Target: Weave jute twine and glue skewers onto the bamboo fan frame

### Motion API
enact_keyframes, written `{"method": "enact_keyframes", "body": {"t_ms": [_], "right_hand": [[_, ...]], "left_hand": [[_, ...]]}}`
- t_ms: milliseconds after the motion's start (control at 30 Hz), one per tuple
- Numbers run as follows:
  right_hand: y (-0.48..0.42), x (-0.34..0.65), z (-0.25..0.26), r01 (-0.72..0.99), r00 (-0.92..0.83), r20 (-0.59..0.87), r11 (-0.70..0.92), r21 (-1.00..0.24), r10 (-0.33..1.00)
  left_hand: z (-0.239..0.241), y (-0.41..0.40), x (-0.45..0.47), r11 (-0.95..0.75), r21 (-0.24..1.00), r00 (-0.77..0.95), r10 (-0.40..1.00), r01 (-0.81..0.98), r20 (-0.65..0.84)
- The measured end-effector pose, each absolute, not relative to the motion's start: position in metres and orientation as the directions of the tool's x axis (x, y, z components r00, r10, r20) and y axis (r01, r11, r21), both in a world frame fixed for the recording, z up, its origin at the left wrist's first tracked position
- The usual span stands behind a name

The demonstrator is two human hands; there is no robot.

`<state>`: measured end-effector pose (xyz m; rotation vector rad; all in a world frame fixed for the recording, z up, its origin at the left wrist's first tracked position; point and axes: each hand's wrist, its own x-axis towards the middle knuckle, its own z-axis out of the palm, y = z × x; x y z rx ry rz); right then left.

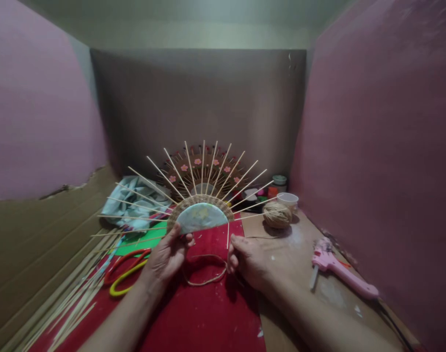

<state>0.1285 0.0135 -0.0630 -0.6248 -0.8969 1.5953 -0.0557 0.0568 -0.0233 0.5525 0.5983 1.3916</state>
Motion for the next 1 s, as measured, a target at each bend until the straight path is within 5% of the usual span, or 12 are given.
{"method": "enact_keyframes", "body": {"t_ms": [233,700,800,900,1000], "right_hand": [[0.001,0.122,-0.057,-0.297,-0.271,0.074,-0.01,-0.955,0.96],[0.002,0.121,-0.05,-0.286,-0.318,0.149,0.055,-0.957,0.936],[-0.008,0.12,-0.05,-0.108,-0.343,0.197,0.17,-0.979,0.918],[-0.02,0.117,-0.051,0.251,-0.437,0.356,0.492,-0.834,0.826],[-0.029,0.113,-0.053,0.399,-0.594,0.408,0.694,-0.599,0.693]], "left_hand": [[-0.025,0.055,-0.052,0.115,0.701,0.121,0.992,-0.703,-0.042],[-0.021,0.053,-0.048,0.132,0.702,0.102,0.991,-0.7,-0.084],[-0.023,0.055,-0.048,0.118,0.69,0.087,0.993,-0.714,-0.08],[-0.025,0.057,-0.05,0.122,0.677,0.092,0.992,-0.726,-0.081],[-0.025,0.058,-0.054,0.101,0.673,0.087,0.995,-0.732,-0.055]]}}
